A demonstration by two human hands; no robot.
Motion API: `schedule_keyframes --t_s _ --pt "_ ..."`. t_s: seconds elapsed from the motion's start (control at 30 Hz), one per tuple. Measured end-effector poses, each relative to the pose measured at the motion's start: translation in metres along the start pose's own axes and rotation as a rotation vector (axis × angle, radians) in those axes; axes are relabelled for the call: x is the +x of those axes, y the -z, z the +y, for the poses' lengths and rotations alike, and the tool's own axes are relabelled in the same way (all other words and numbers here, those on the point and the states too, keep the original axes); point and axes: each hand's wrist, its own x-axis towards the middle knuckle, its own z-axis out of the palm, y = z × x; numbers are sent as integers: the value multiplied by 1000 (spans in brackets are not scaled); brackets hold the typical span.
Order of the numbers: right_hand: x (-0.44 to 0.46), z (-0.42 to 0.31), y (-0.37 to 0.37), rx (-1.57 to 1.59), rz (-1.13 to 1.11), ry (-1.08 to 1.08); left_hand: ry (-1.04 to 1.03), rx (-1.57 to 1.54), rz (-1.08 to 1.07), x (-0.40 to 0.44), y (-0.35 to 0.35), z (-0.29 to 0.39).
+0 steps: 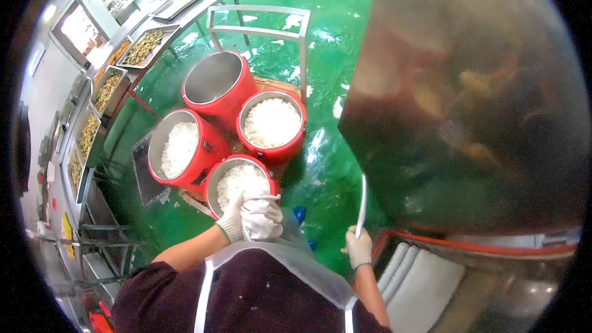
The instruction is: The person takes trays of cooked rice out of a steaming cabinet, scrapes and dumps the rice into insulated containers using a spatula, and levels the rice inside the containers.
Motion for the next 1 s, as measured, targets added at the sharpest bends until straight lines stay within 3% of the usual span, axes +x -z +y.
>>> schedule_keyframes --t_s 0.13,0.23,0.37,0.47,0.53,0.6,0.67,0.8,0.9,0.93,1.0 --pt "36 -53 -40 -120 -120 -4 89 -426 -302 17 17 22" --pt "69 -86 -68 -283 -161 40 77 -484 -680 61 20 55" --pt "93 -143 -87 -484 -178 101 -6 -395 -412 82 -15 84" --pt "136 -192 -99 -840 -109 294 3 -457 -480 91 -31 104" --pt "172 -234 -105 -1240 -35 703 31 -491 -533 96 -37 120" --pt "215 -276 -107 -1311 97 1243 4 -567 -479 97 -44 132" --pt "249 -321 -98 -1582 84 1259 -44 -674 -393 106 -48 141" --pt "307 -334 -63 -1695 120 1416 -219 -790 -251 121 -52 153" --pt "347 -353 -31 -1768 253 1112 -333 -772 -244 131 -54 156" --pt "342 -359 -43 -1809 293 1147 -379 -776 -193 138 -60 156" --pt "360 -351 -56 -1682 109 1323 -409 -800 -151 155 -66 155"
